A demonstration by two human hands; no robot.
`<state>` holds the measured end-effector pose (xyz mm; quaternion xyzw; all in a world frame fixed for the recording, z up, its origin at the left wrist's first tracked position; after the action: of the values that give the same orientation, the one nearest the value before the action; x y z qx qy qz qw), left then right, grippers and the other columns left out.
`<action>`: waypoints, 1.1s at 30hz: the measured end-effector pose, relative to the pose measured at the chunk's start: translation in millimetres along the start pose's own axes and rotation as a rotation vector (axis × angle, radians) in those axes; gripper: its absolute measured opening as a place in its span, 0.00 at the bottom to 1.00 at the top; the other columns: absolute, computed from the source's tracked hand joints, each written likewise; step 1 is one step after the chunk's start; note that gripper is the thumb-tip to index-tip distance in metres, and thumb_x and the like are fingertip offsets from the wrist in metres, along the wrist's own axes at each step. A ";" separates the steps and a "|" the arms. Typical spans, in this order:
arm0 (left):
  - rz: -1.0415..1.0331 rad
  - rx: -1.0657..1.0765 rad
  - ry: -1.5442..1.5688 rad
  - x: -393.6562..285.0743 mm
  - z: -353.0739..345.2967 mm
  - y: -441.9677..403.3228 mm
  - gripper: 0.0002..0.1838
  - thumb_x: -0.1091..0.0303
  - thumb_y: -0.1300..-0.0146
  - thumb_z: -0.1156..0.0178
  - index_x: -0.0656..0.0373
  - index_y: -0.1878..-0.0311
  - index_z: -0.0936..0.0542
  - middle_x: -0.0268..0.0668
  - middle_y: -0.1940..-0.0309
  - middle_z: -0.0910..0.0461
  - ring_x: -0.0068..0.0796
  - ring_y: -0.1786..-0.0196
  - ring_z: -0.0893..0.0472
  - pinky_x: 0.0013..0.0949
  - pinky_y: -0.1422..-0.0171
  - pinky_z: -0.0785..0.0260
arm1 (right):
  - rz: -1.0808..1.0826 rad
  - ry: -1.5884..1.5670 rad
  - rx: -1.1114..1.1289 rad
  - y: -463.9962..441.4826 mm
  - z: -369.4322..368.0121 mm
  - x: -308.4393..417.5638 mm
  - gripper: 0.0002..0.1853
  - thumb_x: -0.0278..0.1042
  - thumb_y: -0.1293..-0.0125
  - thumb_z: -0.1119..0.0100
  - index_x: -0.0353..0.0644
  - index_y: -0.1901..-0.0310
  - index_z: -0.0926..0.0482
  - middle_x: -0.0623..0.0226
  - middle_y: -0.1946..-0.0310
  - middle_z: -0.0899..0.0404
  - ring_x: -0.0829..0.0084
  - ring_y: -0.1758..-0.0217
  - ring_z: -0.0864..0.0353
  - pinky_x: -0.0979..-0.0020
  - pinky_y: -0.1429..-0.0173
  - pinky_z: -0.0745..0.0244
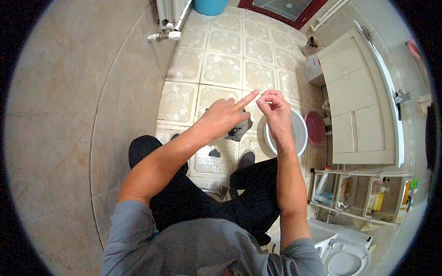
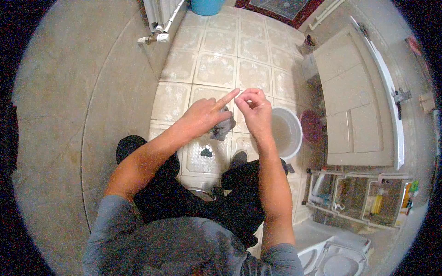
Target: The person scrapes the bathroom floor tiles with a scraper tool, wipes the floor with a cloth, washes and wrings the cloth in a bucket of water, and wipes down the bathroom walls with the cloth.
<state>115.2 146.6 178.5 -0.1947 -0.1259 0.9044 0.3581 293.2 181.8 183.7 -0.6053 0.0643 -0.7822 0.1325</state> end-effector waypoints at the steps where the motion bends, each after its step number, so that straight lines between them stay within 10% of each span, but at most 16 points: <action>1: -0.015 0.006 -0.024 -0.5 -0.1 0.8 0.05 0.67 0.44 0.41 0.53 0.65 0.18 0.38 0.25 0.39 0.39 0.63 0.18 0.44 0.59 0.26 | 0.001 -0.019 -0.013 -1.2 2.4 -3.4 0.03 0.26 0.38 0.32 0.36 0.66 0.16 0.67 0.56 0.24 0.78 0.59 0.22 0.77 0.59 0.25; 9: -0.062 0.044 -0.121 2.1 -10.0 6.3 0.06 0.67 0.45 0.41 0.50 0.65 0.17 0.39 0.23 0.42 0.35 0.61 0.17 0.43 0.49 0.30 | 0.013 -0.072 -0.151 -8.5 29.0 -6.8 0.04 0.26 0.38 0.32 0.35 0.65 0.15 0.64 0.55 0.21 0.76 0.55 0.21 0.75 0.55 0.24; 18: 0.344 0.319 -0.347 41.0 -6.6 16.5 0.11 0.71 0.40 0.43 0.49 0.55 0.17 0.44 0.23 0.44 0.40 0.56 0.15 0.50 0.42 0.31 | -0.102 -0.236 -0.340 -6.2 82.3 -7.5 0.05 0.27 0.37 0.33 0.33 0.64 0.15 0.63 0.55 0.19 0.74 0.56 0.20 0.71 0.54 0.20; 33: 0.487 -0.194 0.053 58.6 30.7 9.1 0.29 0.76 0.54 0.32 0.56 0.43 0.23 0.49 0.32 0.31 0.58 0.50 0.19 0.46 0.44 0.26 | -0.211 -0.275 -0.304 -3.8 92.1 -27.0 0.07 0.30 0.36 0.33 0.35 0.61 0.15 0.65 0.60 0.17 0.74 0.56 0.19 0.70 0.51 0.20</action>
<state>57.1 178.3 187.2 -0.2760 -0.1519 0.9423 0.1127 387.7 198.7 183.5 -0.7225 0.0989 -0.6833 -0.0354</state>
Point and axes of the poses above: each hand's wrist, its own y-axis away from the middle knuckle, its own z-axis out of the back of the hand, x = y × z, the point moved 3 cm from there along -y, towards the middle knuckle
